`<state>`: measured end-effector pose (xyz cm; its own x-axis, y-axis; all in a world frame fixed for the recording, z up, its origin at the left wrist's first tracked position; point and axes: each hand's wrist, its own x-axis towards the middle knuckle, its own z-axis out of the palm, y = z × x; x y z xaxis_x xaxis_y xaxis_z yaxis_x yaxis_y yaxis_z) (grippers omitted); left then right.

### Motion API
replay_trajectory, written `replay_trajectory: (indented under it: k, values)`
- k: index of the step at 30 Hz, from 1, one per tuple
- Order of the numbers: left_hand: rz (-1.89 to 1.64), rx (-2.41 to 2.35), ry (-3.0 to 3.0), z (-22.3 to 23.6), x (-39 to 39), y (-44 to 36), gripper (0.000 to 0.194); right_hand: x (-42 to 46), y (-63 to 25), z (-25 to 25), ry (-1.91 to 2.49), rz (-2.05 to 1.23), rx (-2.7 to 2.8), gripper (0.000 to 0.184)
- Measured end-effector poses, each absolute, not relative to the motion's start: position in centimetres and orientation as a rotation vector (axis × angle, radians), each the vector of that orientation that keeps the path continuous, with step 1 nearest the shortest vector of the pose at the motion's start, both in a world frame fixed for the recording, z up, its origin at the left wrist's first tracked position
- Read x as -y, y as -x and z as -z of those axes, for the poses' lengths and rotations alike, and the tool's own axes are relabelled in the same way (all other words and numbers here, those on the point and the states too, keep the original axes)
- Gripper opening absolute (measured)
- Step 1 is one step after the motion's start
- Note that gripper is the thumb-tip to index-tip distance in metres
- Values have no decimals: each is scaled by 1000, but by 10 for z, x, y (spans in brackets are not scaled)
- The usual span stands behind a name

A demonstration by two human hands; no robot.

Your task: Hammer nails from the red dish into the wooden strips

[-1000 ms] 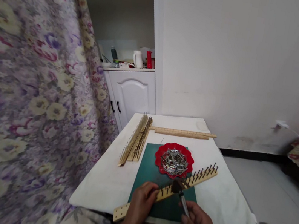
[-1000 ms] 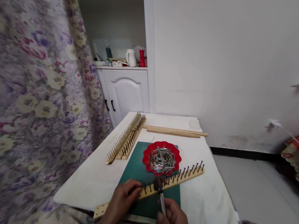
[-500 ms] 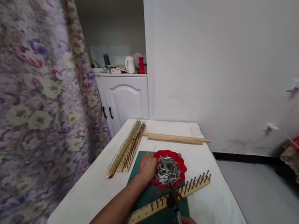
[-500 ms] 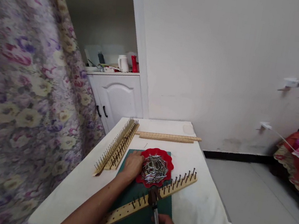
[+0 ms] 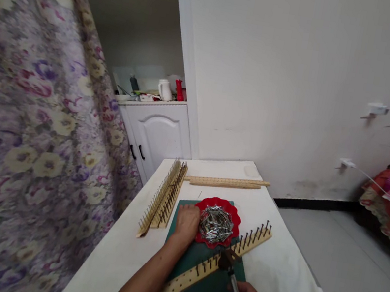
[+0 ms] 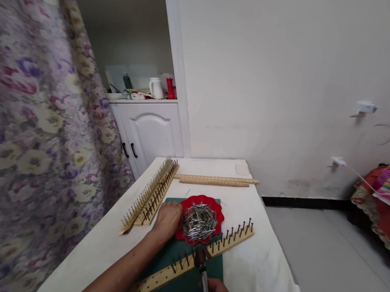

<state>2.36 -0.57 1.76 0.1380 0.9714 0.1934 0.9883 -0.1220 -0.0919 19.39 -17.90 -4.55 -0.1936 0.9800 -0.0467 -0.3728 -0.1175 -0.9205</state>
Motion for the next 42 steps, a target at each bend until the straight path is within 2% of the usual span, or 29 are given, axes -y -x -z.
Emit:
replay_trajectory:
  k: [5, 7, 10, 12, 17, 28, 31, 36, 39, 42]
  values:
    - [292, 1942, 2236, -33, 37, -7, 24, 183, -187, 38, 957, -1515, 982, 49]
    - [576, 1955, 2295, -37, 60, -2, 19, 184, -186, 35, 974, -1507, 986, 50]
    - [1191, 1999, 2410, -36, 106, 1, 14, 184, -186, 31, 978, -1481, 970, 51]
    - [1415, 2056, 2571, -30, 139, -1, 11, 184, -187, 27, 985, -1476, 973, 50]
    - [1530, 2004, 2937, -7, 192, -12, 6, 188, -185, 22, 979, -1466, 988, 44]
    - [1715, 1972, 2983, 0, 201, -18, 8, 197, -191, 18, 946, -1506, 990, 43]
    - [2065, 2082, 2911, 6, 203, -19, 5, 198, -189, 19, 976, -1494, 1029, 46]
    - [2927, 2282, 2513, 26, 202, -35, 28, 199, -186, 18, 955, -1513, 1013, 45]
    - [3084, 2335, 2373, 36, 203, -47, 29, 200, -184, 18, 932, -1528, 981, 43]
    - [2977, 2407, 2261, 37, 202, -46, 25, 200, -183, 22, 929, -1538, 973, 42]
